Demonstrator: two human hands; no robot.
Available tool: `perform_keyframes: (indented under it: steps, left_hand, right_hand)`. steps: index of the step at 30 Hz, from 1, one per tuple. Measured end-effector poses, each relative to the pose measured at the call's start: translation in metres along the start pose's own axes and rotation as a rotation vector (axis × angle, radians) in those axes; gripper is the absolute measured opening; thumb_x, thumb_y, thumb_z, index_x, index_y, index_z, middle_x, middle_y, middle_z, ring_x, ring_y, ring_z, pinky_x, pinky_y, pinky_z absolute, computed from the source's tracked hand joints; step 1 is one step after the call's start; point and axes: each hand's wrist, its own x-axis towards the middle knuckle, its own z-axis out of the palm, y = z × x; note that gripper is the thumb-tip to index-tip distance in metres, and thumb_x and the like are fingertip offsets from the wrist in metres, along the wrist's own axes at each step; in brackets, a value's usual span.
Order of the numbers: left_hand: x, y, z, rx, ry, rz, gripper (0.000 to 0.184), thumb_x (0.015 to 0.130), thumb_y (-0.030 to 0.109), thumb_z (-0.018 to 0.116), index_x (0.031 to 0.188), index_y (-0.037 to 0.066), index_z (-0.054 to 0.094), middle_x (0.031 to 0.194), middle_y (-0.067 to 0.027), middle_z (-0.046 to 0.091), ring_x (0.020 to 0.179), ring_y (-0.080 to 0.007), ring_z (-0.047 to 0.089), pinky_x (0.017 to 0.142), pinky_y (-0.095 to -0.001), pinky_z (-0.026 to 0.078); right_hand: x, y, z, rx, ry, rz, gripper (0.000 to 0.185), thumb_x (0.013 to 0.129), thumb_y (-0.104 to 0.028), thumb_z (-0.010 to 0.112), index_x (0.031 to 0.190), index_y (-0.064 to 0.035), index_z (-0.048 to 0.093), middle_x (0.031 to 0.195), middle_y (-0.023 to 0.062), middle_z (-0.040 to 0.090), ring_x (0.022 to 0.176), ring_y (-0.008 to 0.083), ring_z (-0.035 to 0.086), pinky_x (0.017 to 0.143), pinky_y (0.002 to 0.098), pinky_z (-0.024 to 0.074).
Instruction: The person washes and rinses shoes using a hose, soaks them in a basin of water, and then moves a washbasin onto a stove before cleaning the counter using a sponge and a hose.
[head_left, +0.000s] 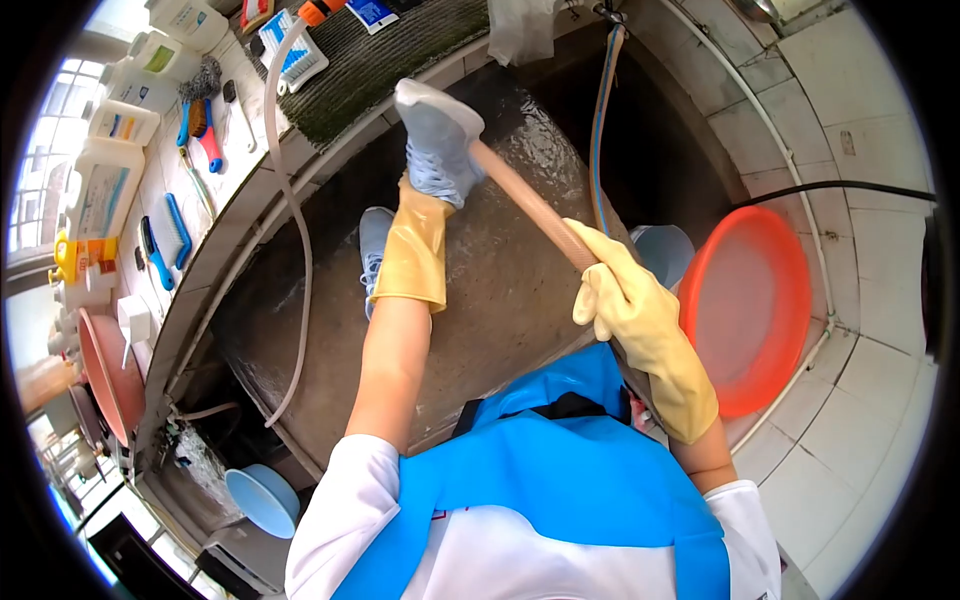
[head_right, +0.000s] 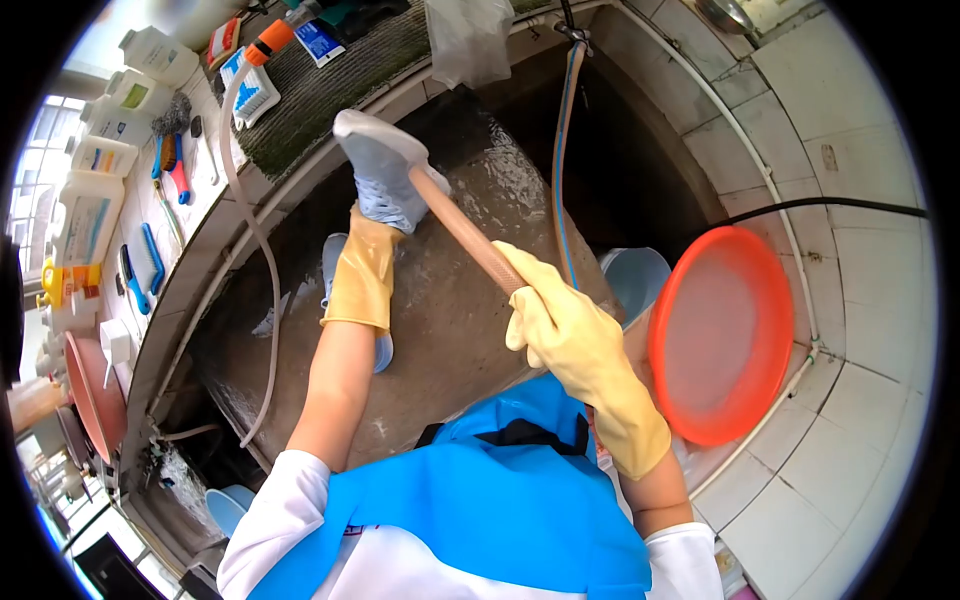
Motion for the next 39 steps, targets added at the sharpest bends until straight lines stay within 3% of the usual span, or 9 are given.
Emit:
perform_keyframes:
  steps: [1,2,9,24,30,33,34,35,39]
  left_hand:
    - [-0.002,-0.002,-0.010,0.407,-0.114,0.201,0.025,0.088,0.024,0.074,0.109,0.011,0.068,0.101,-0.0094,0.064,0.097,-0.0261,0.061,0.090,-0.0370,0.052]
    - [-0.004,0.007,-0.022,0.279,-0.317,0.098,0.018,0.090,0.020,0.072,0.106,0.012,0.070,0.097,-0.0072,0.065,0.093,-0.0245,0.062,0.087,-0.0364,0.053]
    - [-0.024,0.019,-0.059,0.380,0.045,0.479,0.017,0.091,0.017,0.069,0.107,0.010,0.069,0.104,-0.0072,0.071,0.097,-0.0244,0.067,0.088,-0.0381,0.055]
    - [-0.130,0.087,-0.064,-1.261,0.210,-0.742,0.037,0.104,0.018,0.057,0.138,0.002,0.057,0.132,-0.0133,0.065,0.115,-0.0242,0.068,0.096,-0.0329,0.057]
    - [-0.251,0.058,-0.150,-1.094,0.702,-0.946,0.040,0.106,0.011,0.055,0.143,-0.002,0.053,0.141,-0.0257,0.057,0.129,-0.0346,0.061,0.110,-0.0414,0.054]
    - [-0.279,0.058,-0.133,-0.921,0.548,-0.978,0.037,0.102,0.007,0.062,0.136,-0.005,0.059,0.136,-0.0230,0.063,0.124,-0.0302,0.065,0.106,-0.0375,0.056]
    - [-0.288,0.053,-0.123,-0.516,0.330,-0.990,0.034,0.099,0.003,0.065,0.132,-0.005,0.062,0.130,-0.0194,0.067,0.121,-0.0260,0.066,0.104,-0.0341,0.055]
    - [-0.283,0.066,-0.120,-0.101,0.133,-0.977,0.032,0.096,-0.002,0.067,0.128,-0.005,0.066,0.124,-0.0159,0.072,0.119,-0.0219,0.068,0.102,-0.0307,0.055]
    - [-0.266,0.041,-0.089,0.235,0.179,-1.052,0.032,0.097,0.024,0.068,0.127,0.013,0.068,0.122,-0.0157,0.071,0.119,-0.0339,0.067,0.101,-0.0411,0.052]
  right_hand:
    - [-0.001,0.000,0.002,0.007,0.006,0.002,0.044,0.106,-0.018,0.043,0.149,-0.0168,0.054,0.074,-0.0008,0.065,0.053,0.0059,0.053,0.055,0.0239,0.0466]
    - [-0.002,0.001,0.005,-0.036,-0.004,0.024,0.043,0.106,-0.018,0.045,0.148,-0.0179,0.055,0.074,-0.0009,0.065,0.055,0.0066,0.055,0.057,0.0242,0.0475]
    - [-0.012,0.015,0.016,-0.221,-0.047,-0.031,0.043,0.104,-0.019,0.052,0.146,-0.0190,0.056,0.076,0.0000,0.065,0.066,0.0117,0.064,0.066,0.0285,0.0517]
    - [-0.039,0.005,0.022,-0.343,-0.208,0.121,0.043,0.103,-0.018,0.050,0.145,-0.0199,0.059,0.072,0.0002,0.064,0.058,0.0109,0.059,0.061,0.0269,0.0494]
    - [-0.037,0.007,0.046,-0.577,-0.461,-0.083,0.042,0.102,-0.018,0.053,0.144,-0.0155,0.058,0.084,0.0045,0.067,0.068,0.0187,0.065,0.068,0.0325,0.0540]
    - [-0.038,0.003,0.058,-0.709,-0.524,-0.218,0.042,0.101,-0.018,0.051,0.143,-0.0128,0.056,0.119,0.0104,0.069,0.086,0.0309,0.071,0.078,0.0404,0.0579]
    - [-0.038,0.002,0.061,-0.737,-0.544,-0.240,0.042,0.101,-0.018,0.051,0.143,-0.0122,0.056,0.129,0.0119,0.068,0.092,0.0345,0.073,0.082,0.0427,0.0587]
    - [-0.039,0.001,0.061,-0.734,-0.532,-0.255,0.042,0.102,-0.018,0.051,0.143,-0.0125,0.056,0.121,0.0116,0.071,0.087,0.0325,0.073,0.080,0.0416,0.0584]
    - [-0.041,-0.015,0.055,-0.661,-0.528,-0.046,0.042,0.103,-0.021,0.050,0.144,-0.0153,0.057,0.090,0.0069,0.073,0.070,0.0224,0.069,0.071,0.0357,0.0558]
